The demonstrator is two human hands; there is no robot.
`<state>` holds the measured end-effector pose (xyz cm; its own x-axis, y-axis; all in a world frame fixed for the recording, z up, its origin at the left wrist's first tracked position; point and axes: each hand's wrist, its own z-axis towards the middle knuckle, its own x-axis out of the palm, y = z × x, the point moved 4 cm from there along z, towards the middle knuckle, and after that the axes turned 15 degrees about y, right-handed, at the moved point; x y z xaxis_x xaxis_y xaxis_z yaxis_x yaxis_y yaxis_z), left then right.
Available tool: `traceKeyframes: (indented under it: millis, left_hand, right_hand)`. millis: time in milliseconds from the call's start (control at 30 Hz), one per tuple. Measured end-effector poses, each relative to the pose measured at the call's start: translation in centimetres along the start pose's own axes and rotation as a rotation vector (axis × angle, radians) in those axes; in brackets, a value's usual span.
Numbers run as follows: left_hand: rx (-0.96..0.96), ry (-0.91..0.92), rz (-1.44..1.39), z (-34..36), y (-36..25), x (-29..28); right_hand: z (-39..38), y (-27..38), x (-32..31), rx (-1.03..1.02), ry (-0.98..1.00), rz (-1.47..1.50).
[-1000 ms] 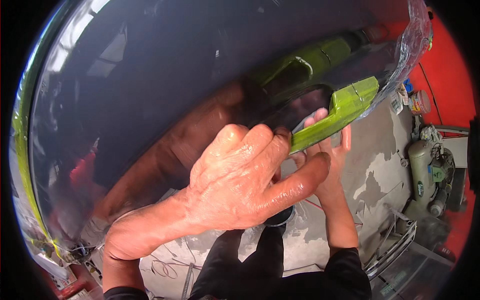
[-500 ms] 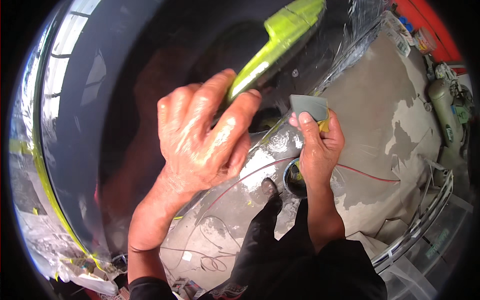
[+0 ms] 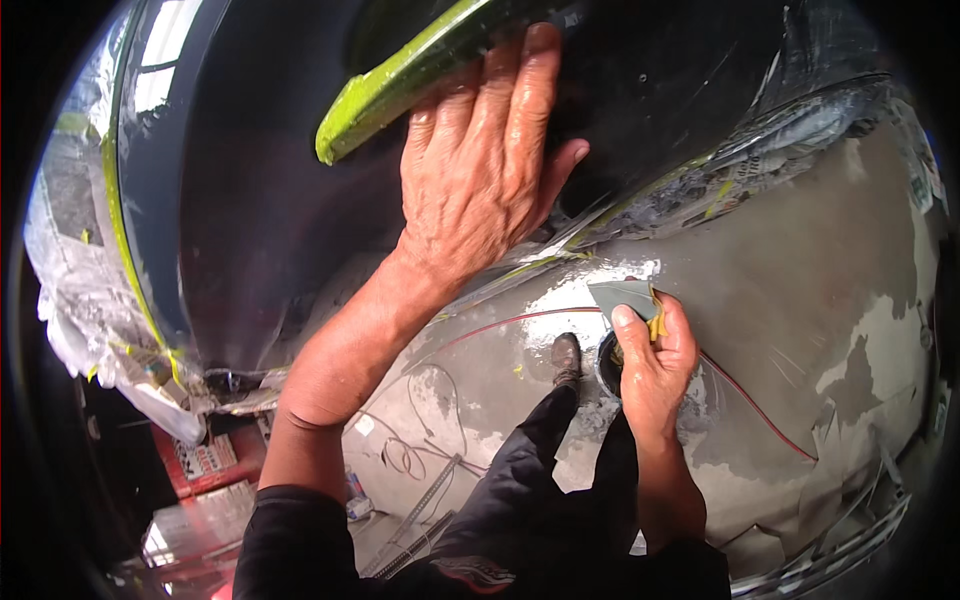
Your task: Wet sanding the door handle area of a car door.
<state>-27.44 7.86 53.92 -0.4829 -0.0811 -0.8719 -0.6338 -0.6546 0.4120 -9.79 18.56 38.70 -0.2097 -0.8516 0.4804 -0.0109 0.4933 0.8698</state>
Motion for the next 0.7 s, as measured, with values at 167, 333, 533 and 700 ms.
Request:
traceKeyframes:
  millis: [167, 333, 533, 700]
  left_hand:
    - [0.005, 0.11, -0.127, -4.7, -2.3, -0.8]
    - [0.241, 0.235, -0.475, -9.1, -7.7, -0.7]
    - [0.282, 0.289, -0.622, -9.6, -11.1, 1.6]
    - [0.245, 0.016, -0.381, -8.0, -9.7, 1.4]
  right_hand:
    - [0.6, 1.0, -2.4, -0.083, 0.096, 0.025]
    - [2.3, 1.4, -2.7, -0.338, 0.045, -0.265]
    - [2.4, -0.3, -1.8, -0.246, 0.137, 0.07]
    - [3.8, 0.7, -0.4, -0.218, 0.335, 0.322]
